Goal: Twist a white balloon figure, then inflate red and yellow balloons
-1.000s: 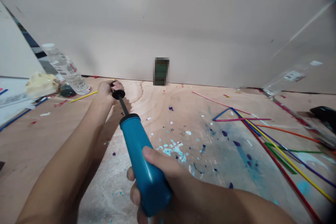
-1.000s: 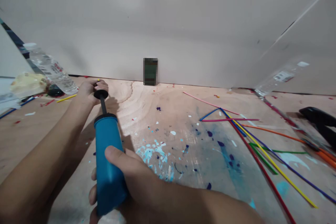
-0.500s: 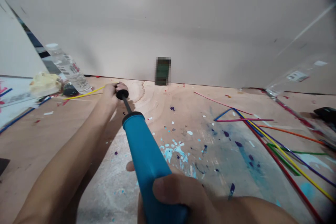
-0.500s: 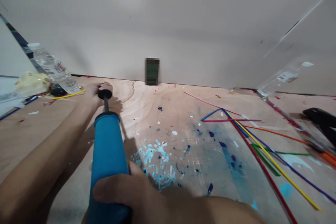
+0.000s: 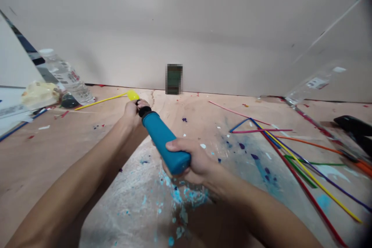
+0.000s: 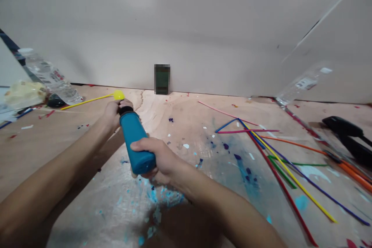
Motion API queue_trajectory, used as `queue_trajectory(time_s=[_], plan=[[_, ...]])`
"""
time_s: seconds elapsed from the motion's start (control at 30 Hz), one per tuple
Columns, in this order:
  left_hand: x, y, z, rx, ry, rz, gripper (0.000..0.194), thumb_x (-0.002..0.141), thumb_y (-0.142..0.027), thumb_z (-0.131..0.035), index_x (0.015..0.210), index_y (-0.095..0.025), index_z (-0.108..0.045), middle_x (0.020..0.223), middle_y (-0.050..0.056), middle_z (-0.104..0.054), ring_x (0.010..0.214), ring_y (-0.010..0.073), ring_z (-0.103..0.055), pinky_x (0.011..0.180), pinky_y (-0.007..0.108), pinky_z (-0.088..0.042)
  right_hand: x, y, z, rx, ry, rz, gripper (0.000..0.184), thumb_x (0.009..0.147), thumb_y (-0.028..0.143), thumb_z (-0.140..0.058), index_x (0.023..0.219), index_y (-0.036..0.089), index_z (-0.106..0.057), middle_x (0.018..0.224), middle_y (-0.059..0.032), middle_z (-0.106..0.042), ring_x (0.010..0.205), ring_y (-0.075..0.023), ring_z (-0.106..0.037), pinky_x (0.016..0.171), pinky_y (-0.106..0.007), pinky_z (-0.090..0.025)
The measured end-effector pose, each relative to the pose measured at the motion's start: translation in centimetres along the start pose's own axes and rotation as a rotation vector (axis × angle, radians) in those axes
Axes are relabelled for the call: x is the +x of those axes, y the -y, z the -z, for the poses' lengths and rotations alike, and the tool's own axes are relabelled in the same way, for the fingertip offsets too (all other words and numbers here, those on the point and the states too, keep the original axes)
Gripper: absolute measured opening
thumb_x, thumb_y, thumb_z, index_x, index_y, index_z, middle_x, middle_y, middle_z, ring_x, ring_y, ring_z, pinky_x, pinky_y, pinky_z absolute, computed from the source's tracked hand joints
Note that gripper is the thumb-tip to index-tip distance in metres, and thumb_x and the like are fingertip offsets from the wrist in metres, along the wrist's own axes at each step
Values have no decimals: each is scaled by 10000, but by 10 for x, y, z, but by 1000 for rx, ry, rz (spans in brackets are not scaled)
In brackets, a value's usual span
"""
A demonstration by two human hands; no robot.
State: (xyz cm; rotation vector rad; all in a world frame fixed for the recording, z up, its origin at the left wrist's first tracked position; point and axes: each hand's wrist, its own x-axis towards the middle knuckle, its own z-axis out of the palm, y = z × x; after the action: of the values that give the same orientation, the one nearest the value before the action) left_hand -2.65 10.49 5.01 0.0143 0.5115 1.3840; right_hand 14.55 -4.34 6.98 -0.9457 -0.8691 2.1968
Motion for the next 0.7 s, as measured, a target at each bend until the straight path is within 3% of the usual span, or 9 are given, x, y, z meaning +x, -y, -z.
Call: queue_trajectory(time_s=[0.07,0.17,0.33,0.47,0.6,0.7], plan=[[-3,11,3,11,41,31,203,868,-59,-336,707,-179,-365,470,-59,-377,319,34,-393,344,120,-344,11,-4,9,-86,-47,51,365,575,401,-696,769,189,-470,484,74,-453,361,-72,-381,322,-185,-179],[-9,14,4,38,121,41,184,882,-75,-367,729,-171,-404,498,-53,-391,343,43,-401,350,138,-340,18,-7,18,-198,-12,117,391,608,324,-728,892,197,-492,592,81,-478,424,-61,-405,369,-176,-280],[-12,11,2,76,172,-71,184,930,-165,-399,749,-178,-420,495,-73,-333,332,36,-343,347,133,-302,17,-3,29,-382,32,94,434,653,294,-740,1010,207,-511,666,68,-483,503,-65,-437,443,-175,-338],[-11,11,2,86,190,-129,220,965,-240,-366,760,-185,-423,483,-78,-310,327,39,-318,347,143,-269,22,-6,39,-458,-3,172,432,684,339,-760,1024,186,-543,750,34,-527,594,-73,-482,504,-177,-382],[-8,11,-1,118,121,-251,226,973,-284,-379,765,-201,-405,482,-81,-308,320,46,-303,351,163,-256,33,-13,47,-462,-93,169,550,752,439,-705,1199,202,-489,730,25,-553,553,-99,-523,455,-195,-385],[-4,5,-4,153,40,-372,223,965,-320,-408,770,-215,-391,483,-84,-333,321,52,-316,358,174,-269,36,-8,47,-515,-201,248,627,781,426,-667,1326,232,-425,699,34,-553,500,-104,-510,409,-197,-364]])
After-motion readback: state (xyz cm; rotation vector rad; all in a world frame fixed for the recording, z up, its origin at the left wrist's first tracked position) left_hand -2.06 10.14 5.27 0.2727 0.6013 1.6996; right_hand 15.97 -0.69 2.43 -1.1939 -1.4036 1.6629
